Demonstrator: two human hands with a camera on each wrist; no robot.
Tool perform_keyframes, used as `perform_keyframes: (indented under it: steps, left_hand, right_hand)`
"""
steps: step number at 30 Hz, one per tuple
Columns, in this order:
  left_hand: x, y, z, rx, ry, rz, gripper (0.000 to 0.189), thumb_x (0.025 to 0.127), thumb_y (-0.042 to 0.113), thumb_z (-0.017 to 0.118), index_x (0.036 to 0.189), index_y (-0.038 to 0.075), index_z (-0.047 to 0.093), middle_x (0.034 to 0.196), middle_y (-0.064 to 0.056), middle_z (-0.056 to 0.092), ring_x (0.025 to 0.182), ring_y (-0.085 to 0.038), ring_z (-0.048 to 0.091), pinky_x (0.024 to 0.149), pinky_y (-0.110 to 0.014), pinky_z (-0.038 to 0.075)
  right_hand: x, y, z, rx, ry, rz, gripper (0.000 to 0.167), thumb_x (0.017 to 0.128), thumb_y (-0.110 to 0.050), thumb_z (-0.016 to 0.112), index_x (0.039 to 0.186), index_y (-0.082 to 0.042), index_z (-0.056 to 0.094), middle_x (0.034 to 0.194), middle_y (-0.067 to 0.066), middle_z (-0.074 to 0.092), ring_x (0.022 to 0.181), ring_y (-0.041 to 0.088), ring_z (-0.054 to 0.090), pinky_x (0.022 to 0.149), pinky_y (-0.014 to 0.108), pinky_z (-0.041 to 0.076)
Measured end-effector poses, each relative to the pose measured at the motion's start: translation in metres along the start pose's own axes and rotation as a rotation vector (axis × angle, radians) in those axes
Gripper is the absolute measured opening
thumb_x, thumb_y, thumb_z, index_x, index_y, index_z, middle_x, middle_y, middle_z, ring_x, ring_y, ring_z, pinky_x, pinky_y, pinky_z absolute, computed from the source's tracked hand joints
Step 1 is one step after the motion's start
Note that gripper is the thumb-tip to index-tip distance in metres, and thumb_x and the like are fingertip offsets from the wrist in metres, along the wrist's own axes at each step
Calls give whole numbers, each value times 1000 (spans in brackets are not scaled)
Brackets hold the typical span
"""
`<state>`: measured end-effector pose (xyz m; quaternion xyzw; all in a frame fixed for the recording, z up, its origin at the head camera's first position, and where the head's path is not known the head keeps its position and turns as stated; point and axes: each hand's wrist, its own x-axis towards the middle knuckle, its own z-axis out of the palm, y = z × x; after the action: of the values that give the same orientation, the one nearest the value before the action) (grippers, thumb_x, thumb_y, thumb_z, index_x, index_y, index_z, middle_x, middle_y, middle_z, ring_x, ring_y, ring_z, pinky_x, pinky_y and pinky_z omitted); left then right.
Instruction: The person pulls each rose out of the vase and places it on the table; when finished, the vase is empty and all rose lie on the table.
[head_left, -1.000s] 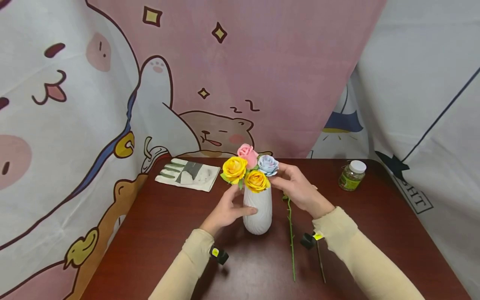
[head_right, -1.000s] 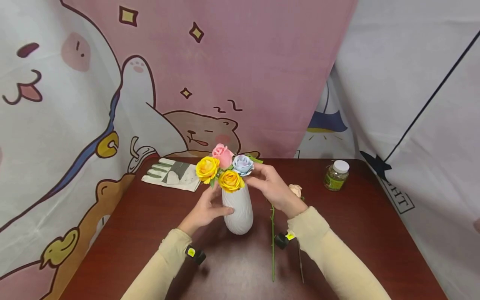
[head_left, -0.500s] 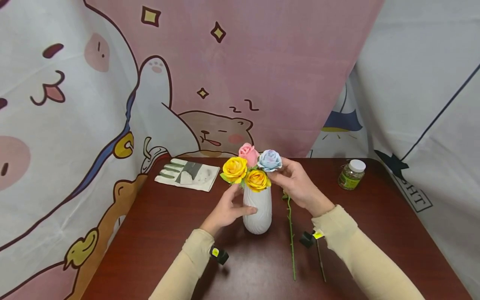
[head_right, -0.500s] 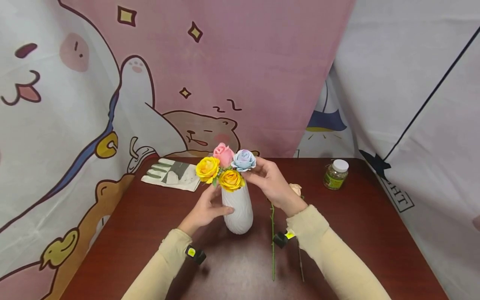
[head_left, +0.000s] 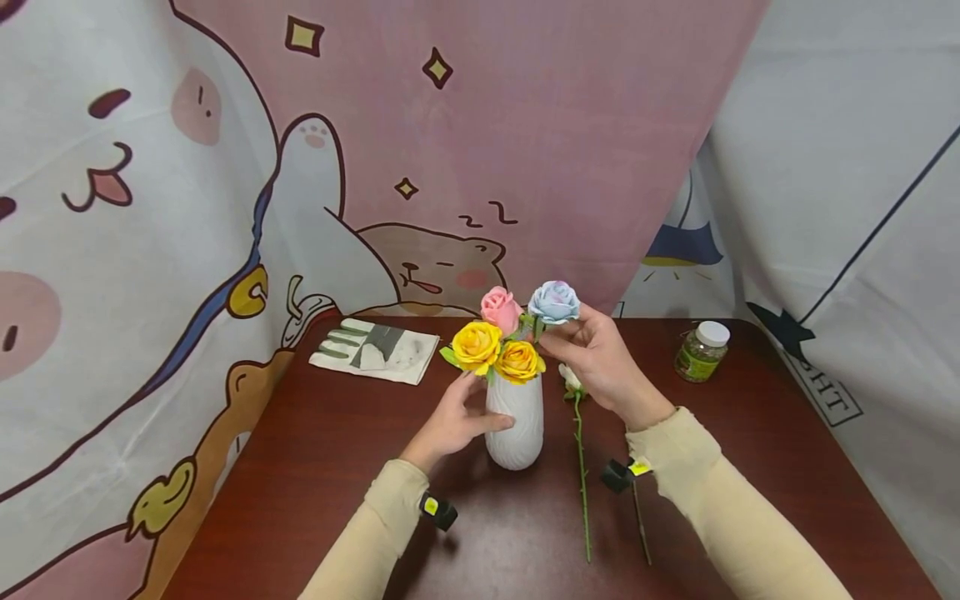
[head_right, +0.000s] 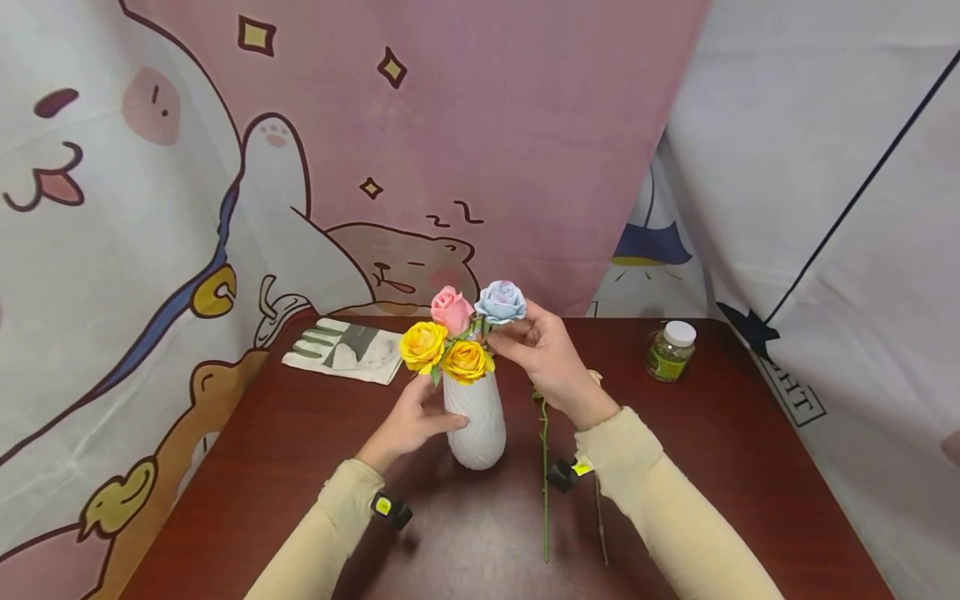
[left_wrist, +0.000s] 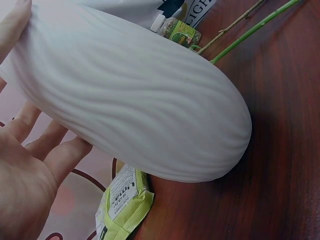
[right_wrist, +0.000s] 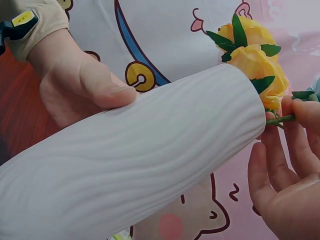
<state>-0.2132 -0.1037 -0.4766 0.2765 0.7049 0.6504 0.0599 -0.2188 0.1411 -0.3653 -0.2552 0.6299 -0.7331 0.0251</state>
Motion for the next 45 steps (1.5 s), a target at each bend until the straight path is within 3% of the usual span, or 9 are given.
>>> perform_keyframes:
  steps: [6, 12, 18, 25, 29, 37, 45]
  left_hand:
    - [0, -1, 0, 4, 3, -9, 82, 87, 11, 88, 157, 18, 46, 152, -9, 50, 139, -36, 51, 106, -59, 52]
    - [0, -1, 0, -1, 4, -2, 83, 87, 12, 88, 158, 18, 45, 152, -9, 51, 139, -37, 52, 105, -56, 53]
    - [-1, -1, 0, -2, 8, 6, 82, 87, 13, 88, 157, 17, 45, 151, -11, 53, 138, -38, 52, 105, -56, 54]
    - [-2, -1, 0, -12, 15, 11, 84, 87, 20, 89, 157, 18, 43, 153, -11, 52, 139, -37, 52, 107, -63, 50]
    - [-2, -2, 0, -17, 15, 7, 83, 87, 21, 89, 156, 15, 45, 152, -13, 52, 138, -38, 52, 107, -66, 48]
    - [0, 1, 1, 5, 21, -5, 78, 86, 13, 89, 153, 10, 48, 149, -14, 56, 136, -38, 54, 107, -57, 52]
    - [1, -2, 0, 0, 21, 5, 80, 86, 9, 88, 155, 11, 47, 151, -15, 54, 137, -40, 53, 105, -64, 50]
  right_hand:
    - [0, -1, -2, -42, -4, -14, 44, 100, 7, 64, 143, 2, 58, 133, 14, 71, 116, 18, 71, 98, 35, 59]
    - [0, -4, -5, 22, -24, -33, 37, 101, 4, 64, 136, -8, 65, 125, 9, 74, 105, 19, 74, 94, 38, 61]
    - [1, -7, -5, 87, -27, -14, 36, 105, 2, 58, 139, -8, 60, 118, 3, 73, 98, 18, 71, 89, 36, 63]
    - [3, -12, -3, 67, -21, -4, 37, 107, 0, 56, 142, -12, 56, 112, 4, 71, 98, 18, 69, 85, 37, 64]
    - [4, -16, -3, 46, -15, 4, 40, 106, 0, 57, 144, -13, 55, 113, 6, 70, 99, 18, 69, 86, 38, 64]
    - [4, -24, -4, 20, 1, -1, 42, 102, 6, 59, 142, -8, 56, 114, 6, 69, 105, 19, 70, 88, 37, 63]
    - [6, -25, -4, 18, -61, -96, 51, 99, 12, 60, 145, -11, 58, 124, 5, 71, 109, 19, 71, 87, 38, 64]
